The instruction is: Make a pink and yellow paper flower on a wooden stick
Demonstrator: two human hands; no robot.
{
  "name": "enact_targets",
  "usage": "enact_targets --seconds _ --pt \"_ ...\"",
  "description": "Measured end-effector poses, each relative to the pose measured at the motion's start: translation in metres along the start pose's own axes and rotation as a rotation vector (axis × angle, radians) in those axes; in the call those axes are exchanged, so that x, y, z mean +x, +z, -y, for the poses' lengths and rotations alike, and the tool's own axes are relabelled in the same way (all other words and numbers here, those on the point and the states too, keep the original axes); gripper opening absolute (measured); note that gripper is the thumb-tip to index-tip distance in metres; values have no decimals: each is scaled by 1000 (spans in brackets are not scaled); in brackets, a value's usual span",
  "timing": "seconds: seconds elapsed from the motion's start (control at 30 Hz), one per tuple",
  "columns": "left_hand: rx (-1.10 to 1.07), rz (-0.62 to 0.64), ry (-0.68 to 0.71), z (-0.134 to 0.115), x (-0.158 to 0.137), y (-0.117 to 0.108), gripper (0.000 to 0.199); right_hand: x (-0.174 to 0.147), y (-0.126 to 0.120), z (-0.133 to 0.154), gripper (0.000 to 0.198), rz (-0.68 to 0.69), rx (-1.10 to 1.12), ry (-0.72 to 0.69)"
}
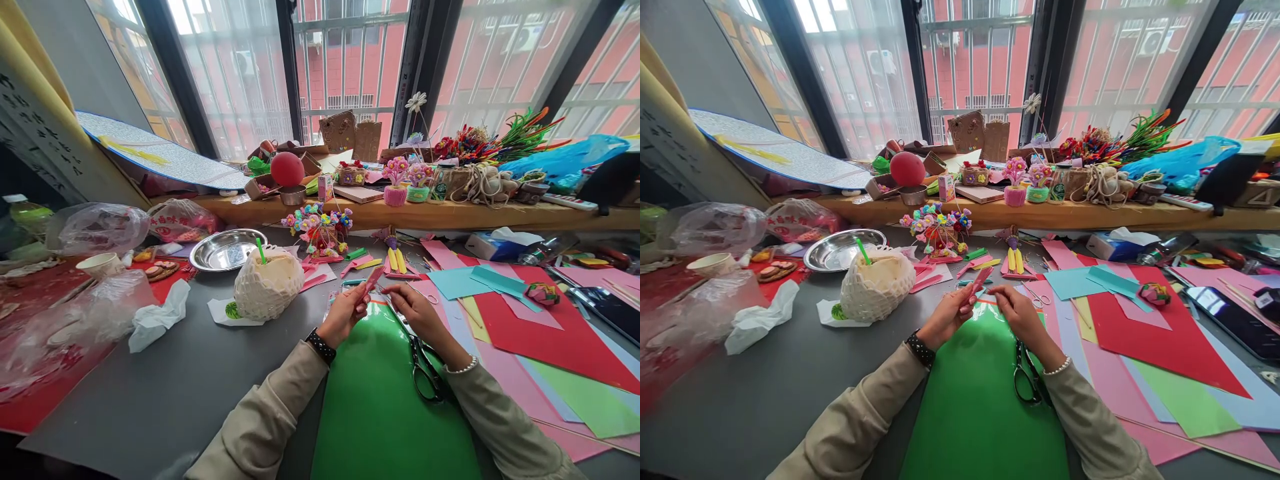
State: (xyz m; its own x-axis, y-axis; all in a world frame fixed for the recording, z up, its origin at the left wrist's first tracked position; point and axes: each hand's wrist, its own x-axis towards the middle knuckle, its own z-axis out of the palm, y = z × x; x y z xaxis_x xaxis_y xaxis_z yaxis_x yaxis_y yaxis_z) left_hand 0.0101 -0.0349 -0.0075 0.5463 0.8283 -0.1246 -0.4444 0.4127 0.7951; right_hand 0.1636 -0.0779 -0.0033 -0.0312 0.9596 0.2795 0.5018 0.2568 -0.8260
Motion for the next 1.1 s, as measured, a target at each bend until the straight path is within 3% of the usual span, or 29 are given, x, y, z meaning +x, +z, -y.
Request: enact_targets --seconds 0.13,0.33,0.6,1.1 --pt "-22 -14 9 3 0 1 32 -1 7 2 27 29 -123 24" --pt "-7 -36 38 3 -1 4 32 -3 7 7 30 46 -91 108" --pt "37 -61 127 5 2 0 32 -2 4 9 29 67 -194 100" --pt "34 -56 95 2 0 1 35 -2 1 10 31 102 -137 86"
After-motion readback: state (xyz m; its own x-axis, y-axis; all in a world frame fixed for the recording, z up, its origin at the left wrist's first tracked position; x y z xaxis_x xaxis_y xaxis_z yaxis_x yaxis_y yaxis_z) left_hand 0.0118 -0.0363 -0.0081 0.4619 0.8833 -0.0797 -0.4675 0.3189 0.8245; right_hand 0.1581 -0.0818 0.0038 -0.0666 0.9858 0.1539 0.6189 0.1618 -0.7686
